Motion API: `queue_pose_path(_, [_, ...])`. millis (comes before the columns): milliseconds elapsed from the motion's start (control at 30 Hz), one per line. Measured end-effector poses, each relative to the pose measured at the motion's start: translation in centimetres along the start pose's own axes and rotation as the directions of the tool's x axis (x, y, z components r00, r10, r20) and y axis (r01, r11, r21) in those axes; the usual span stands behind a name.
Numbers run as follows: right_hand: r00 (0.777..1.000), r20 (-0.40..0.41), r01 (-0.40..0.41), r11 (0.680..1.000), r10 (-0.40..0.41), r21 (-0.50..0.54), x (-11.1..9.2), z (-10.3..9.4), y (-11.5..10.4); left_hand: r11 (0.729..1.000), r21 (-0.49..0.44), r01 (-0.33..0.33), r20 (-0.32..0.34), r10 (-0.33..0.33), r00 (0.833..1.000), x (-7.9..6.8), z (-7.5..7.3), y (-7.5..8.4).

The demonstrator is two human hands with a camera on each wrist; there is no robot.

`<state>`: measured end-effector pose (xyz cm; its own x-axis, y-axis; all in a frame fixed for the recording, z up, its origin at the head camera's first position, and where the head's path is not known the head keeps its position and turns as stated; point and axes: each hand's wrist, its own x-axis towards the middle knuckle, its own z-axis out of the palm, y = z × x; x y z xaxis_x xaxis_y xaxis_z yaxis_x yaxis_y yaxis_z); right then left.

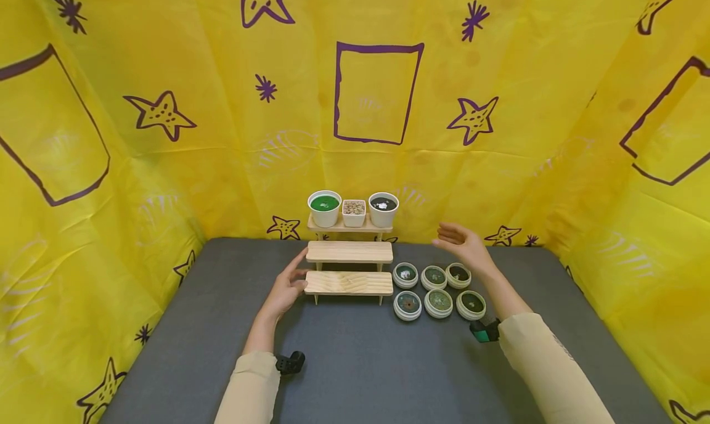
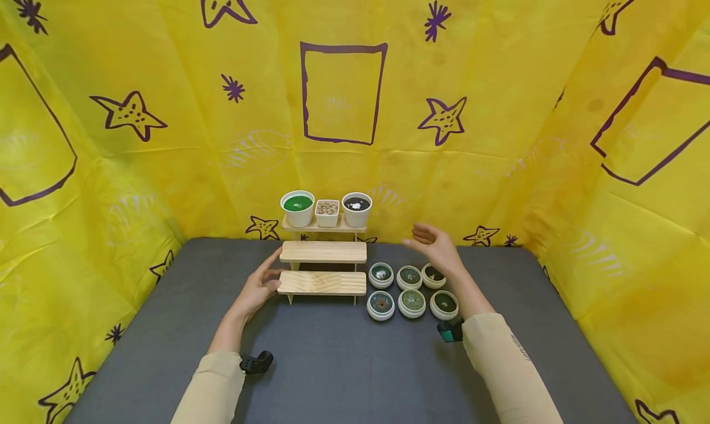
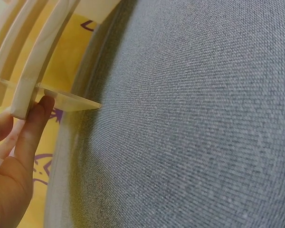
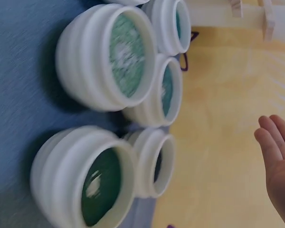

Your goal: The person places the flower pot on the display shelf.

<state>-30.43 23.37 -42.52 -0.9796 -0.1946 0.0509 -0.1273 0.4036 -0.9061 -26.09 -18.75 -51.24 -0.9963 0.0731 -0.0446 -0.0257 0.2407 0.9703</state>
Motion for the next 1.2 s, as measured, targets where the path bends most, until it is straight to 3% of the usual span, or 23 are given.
queue_pose_path(300, [0.997,-0.073,-0.033,0.996,0.028,-0.078,-2.8,-1.7,2.6,1.0,0.015,-0.008,-0.002,0.008,1.0,0.1,0.0,-0.1])
queue_pose_path(667, [0.989,-0.139,-0.049,0.997,0.04,-0.06,-5.0,-3.3,4.6,1.0,0.013,-0.008,-0.005,0.008,1.0,0.1,-0.2,0.0])
queue_pose_path(1200, [0.992,-0.098,-0.079,0.995,0.073,-0.057,-7.9,-4.3,8.5,1.0,0.002,-0.014,-0.004,0.014,1.0,-0.1,0.0,0.0])
